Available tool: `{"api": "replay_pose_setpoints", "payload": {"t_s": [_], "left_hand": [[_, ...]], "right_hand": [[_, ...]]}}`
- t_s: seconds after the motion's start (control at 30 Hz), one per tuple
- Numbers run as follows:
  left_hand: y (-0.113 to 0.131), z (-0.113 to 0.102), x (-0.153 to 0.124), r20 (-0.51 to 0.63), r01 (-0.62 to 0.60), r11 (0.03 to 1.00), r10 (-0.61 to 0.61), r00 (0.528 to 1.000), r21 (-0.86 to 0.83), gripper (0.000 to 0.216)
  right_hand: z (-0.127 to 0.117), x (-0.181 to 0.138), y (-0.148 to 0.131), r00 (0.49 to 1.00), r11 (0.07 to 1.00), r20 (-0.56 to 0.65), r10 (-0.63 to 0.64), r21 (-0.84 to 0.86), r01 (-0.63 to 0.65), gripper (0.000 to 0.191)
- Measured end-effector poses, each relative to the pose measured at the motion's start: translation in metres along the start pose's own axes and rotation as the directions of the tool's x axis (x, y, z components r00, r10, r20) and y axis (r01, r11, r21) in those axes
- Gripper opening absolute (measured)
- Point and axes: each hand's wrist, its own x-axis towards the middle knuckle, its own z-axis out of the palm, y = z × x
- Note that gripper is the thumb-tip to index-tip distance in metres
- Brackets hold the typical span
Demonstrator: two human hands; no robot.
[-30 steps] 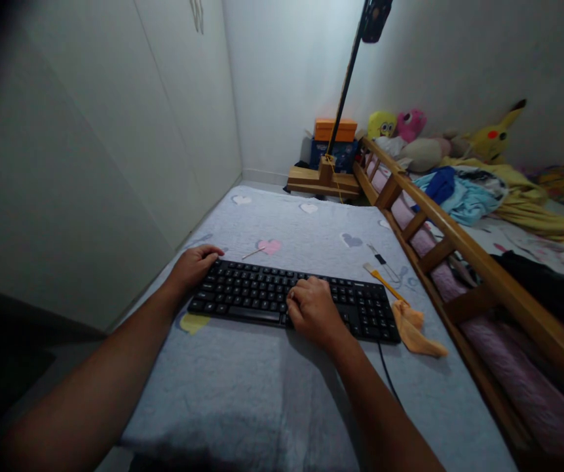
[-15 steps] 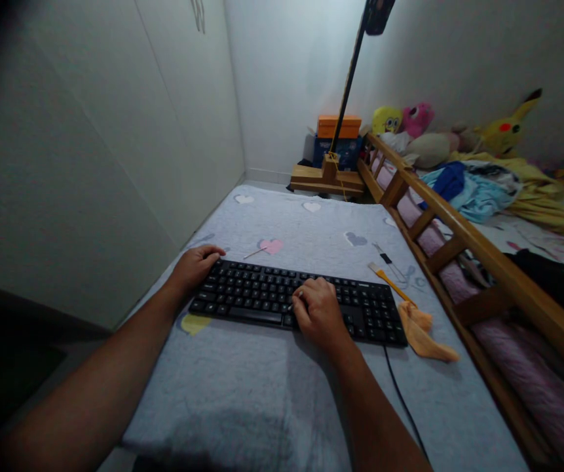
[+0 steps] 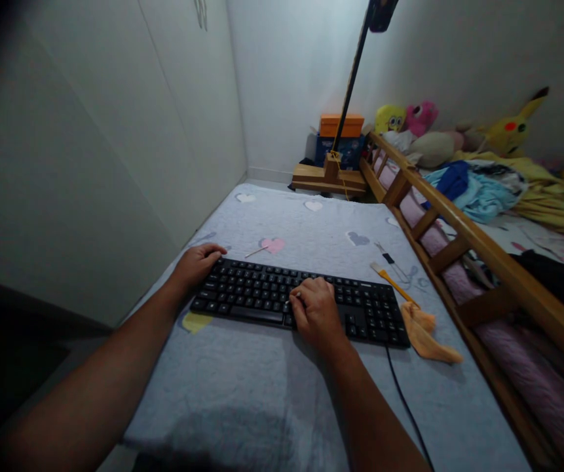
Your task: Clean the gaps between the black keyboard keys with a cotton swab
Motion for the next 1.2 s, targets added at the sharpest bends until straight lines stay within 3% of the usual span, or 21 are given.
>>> {"api": "replay_pose_setpoints", "payload": {"t_s": [1.2], "left_hand": [[0.0027,-0.0005,-0.0027,-0.005,0.009,1.000,-0.009,1.000,-0.015,0.035]], "right_hand": [[0.0036,-0.0012,-0.0006,1.000,0.998,0.011,0.003,0.056,-0.003,0.016]]}}
